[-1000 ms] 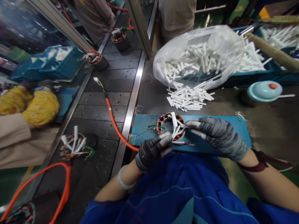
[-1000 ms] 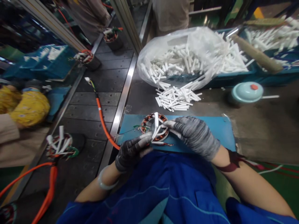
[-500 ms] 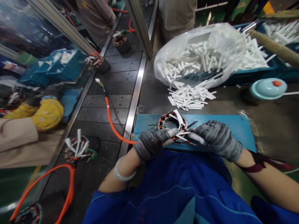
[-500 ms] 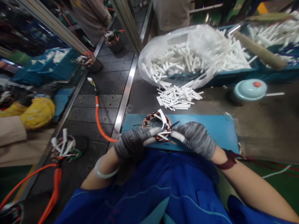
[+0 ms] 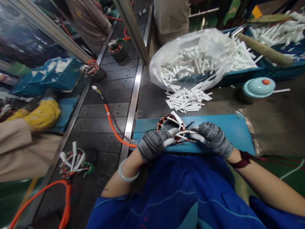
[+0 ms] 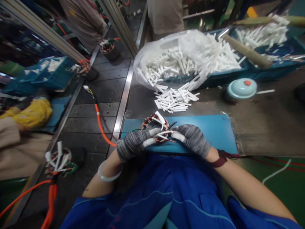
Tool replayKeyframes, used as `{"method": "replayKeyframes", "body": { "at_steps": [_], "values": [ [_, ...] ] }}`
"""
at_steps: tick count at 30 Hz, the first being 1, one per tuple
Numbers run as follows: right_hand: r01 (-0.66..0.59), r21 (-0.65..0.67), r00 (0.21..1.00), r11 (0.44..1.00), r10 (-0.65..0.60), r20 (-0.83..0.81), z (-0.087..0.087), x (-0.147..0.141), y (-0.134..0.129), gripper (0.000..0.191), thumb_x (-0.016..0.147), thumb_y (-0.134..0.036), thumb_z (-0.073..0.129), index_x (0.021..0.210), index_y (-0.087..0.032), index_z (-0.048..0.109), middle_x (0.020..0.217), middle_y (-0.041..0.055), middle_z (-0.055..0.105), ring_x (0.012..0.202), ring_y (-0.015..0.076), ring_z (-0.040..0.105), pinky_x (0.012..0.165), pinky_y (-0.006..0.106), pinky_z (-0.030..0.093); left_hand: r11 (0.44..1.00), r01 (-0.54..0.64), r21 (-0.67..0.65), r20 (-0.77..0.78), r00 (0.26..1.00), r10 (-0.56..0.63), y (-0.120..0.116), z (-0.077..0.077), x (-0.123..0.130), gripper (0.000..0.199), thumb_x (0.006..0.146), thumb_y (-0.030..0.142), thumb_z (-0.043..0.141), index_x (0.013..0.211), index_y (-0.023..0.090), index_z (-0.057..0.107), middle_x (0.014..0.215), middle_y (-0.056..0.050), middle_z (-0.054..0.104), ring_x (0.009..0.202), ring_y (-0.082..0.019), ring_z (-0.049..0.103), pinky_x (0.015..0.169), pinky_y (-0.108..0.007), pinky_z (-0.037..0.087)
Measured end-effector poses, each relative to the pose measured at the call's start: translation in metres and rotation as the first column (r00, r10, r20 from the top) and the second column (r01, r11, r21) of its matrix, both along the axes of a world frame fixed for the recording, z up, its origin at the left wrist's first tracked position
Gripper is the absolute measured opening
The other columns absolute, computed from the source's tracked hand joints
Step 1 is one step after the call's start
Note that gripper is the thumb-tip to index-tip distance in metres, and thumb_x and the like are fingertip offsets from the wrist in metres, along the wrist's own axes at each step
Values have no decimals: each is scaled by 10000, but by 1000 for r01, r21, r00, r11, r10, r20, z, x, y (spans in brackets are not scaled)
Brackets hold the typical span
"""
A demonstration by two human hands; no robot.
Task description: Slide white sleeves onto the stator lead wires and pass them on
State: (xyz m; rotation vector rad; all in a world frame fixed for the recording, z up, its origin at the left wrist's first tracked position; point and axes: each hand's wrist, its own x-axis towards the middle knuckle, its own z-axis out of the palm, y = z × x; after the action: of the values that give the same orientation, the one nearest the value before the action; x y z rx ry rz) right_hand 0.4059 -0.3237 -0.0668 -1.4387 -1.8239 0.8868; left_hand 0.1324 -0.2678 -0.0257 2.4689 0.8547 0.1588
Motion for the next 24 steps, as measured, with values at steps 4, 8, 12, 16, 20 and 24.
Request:
{"method": "replayKeyframes", "body": {
  "at_steps": [4, 8, 12, 16, 20, 24],
  "values": [
    [-225, -465, 924, 856, 36, -380, 1, -8, 10, 660, 989, -685, 408, 609, -203, 648, 472, -5, 546, 496, 134, 517, 628, 296, 469, 1000, -14, 23, 46, 999, 13, -1, 1, 0, 425, 1058, 371, 459, 1439, 230, 582, 1325, -28, 713, 1203, -200, 694, 1074, -331, 554],
    [-278, -503, 892, 818, 25, -452, 1, -7, 8, 672, 953, -723, 447, 575, -199, 630, 510, 0, 586, 532, 134, 547, 688, 303, 492, 998, -20, 55, 96, 995, 14, -3, -4, -2, 420, 1056, 358, 469, 1446, 245, 574, 1336, -34, 706, 1217, -208, 687, 1078, -350, 560],
    [-223, -388, 920, 894, 61, -388, 6, -1, 6, 429, 886, -637, 644, 963, -229, 753, 901, 30, 757, 861, 201, 667, 816, 321, 516, 992, 1, 124, 112, 994, -14, -5, -10, -4, 417, 1053, 347, 483, 1450, 251, 567, 1314, -30, 720, 1186, -195, 704, 1053, -324, 574],
    [-322, -557, 883, 766, 32, -468, 5, -9, 9, 626, 925, -745, 475, 700, -199, 685, 504, 3, 560, 507, 142, 508, 598, 305, 472, 986, 7, 166, 95, 995, -23, -5, -12, -4, 421, 1054, 329, 479, 1456, 234, 561, 1306, -41, 723, 1158, -201, 717, 1038, -328, 584],
    [-343, -588, 872, 733, 15, -490, -3, -10, 10, 707, 957, -764, 362, 687, -189, 673, 512, 10, 552, 489, 136, 485, 579, 309, 455, 972, 1, 235, 100, 995, -25, -9, -15, -4, 413, 1060, 349, 469, 1441, 227, 570, 1301, -40, 727, 1139, -189, 724, 999, -304, 597],
    [28, -314, 987, 949, -75, -140, -7, 13, 28, 607, 997, -675, 370, 828, -217, 732, 714, 56, 684, 689, 205, 622, 717, 354, 511, 950, -27, 312, 79, 997, 2, -15, -17, -2, 407, 1051, 350, 493, 1416, 200, 594, 1273, -59, 741, 1098, -183, 736, 929, -269, 608]
  ]
}}
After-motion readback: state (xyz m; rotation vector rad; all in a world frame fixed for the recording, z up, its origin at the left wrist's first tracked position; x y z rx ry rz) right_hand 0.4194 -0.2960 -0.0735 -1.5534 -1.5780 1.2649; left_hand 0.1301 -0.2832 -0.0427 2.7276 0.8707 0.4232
